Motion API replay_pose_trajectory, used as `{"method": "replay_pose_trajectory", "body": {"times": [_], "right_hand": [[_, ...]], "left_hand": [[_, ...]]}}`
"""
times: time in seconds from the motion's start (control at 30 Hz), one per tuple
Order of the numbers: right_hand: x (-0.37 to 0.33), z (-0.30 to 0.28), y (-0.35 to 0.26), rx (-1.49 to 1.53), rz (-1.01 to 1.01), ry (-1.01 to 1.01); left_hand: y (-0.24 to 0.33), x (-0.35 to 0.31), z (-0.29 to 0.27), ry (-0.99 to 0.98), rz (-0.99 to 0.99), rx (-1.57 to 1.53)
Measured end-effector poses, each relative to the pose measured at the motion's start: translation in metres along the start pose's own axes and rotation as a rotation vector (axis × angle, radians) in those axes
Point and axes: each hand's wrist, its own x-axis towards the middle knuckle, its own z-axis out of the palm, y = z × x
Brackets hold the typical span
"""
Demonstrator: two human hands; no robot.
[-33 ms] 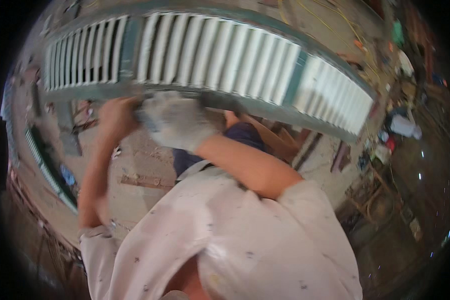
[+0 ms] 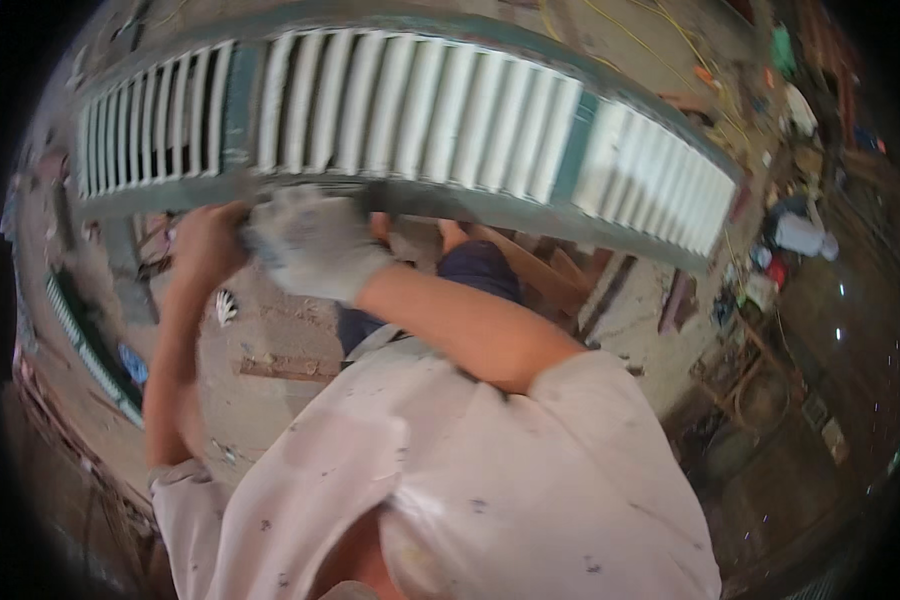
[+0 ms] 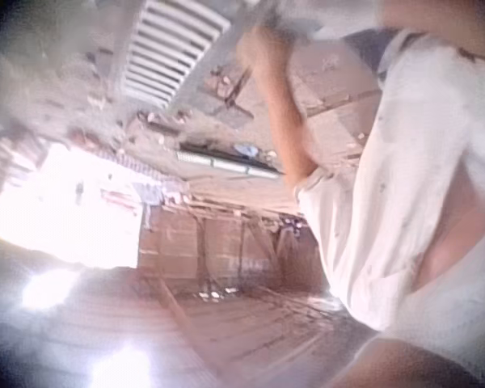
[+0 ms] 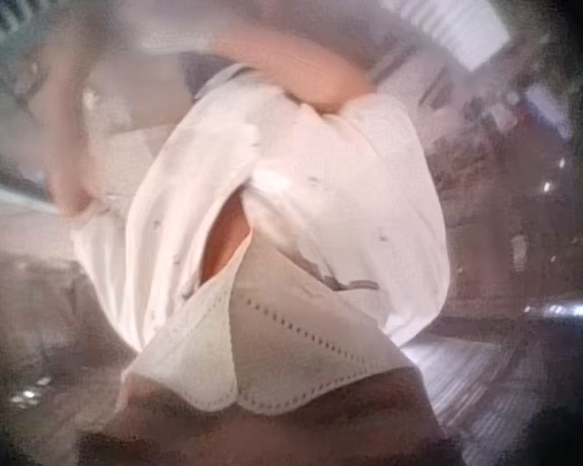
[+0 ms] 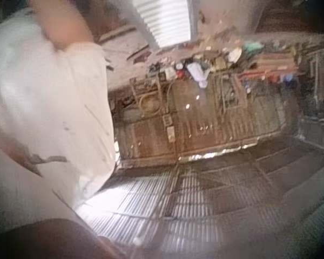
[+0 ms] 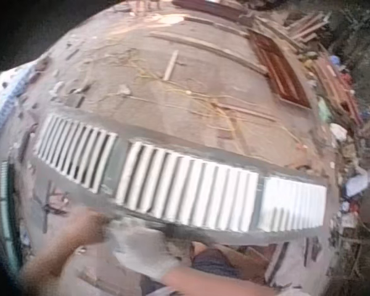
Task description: The person sands a green metal window frame with a sanding block, moving along the frame's edges and slats. They reposition the frame multiple times to access different sides and continue sanding until the clip ends.
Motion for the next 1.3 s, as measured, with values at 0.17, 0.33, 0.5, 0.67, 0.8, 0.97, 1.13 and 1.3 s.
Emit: {"method": "replay_pose_trajectory", "body": {"times": [0.17,0.33,0.5,0.67,0.8,0.97,1.13,1.3], "right_hand": [[0.054,0.026,-0.019,0.039,-0.026,0.095],[-0.004,0.006,0.020,0.071,-0.032,0.119],[-0.106,-0.051,0.093,-0.002,-0.019,0.160],[-0.218,-0.096,0.168,-0.075,0.075,0.212],[-0.303,-0.136,0.215,-0.128,0.194,0.266],[-0.353,-0.143,0.232,-0.110,0.315,0.250],[-0.284,-0.124,0.208,0.031,0.182,0.286],[-0.255,-0.105,0.190,0.031,0.156,0.300]], "left_hand": [[-0.048,0.021,-0.029,0.013,0.038,0.150],[0.021,0.016,-0.013,0.038,0.107,0.076],[0.136,0.016,0.027,0.011,0.106,0.095],[0.269,0.021,0.056,0.012,0.222,0.018],[0.372,0.037,0.067,-0.053,0.359,-0.005],[0.416,0.045,0.080,-0.052,0.514,0.030],[0.350,0.039,0.057,-0.012,0.361,0.083],[0.327,0.030,0.042,0.019,0.244,0.092]]}}
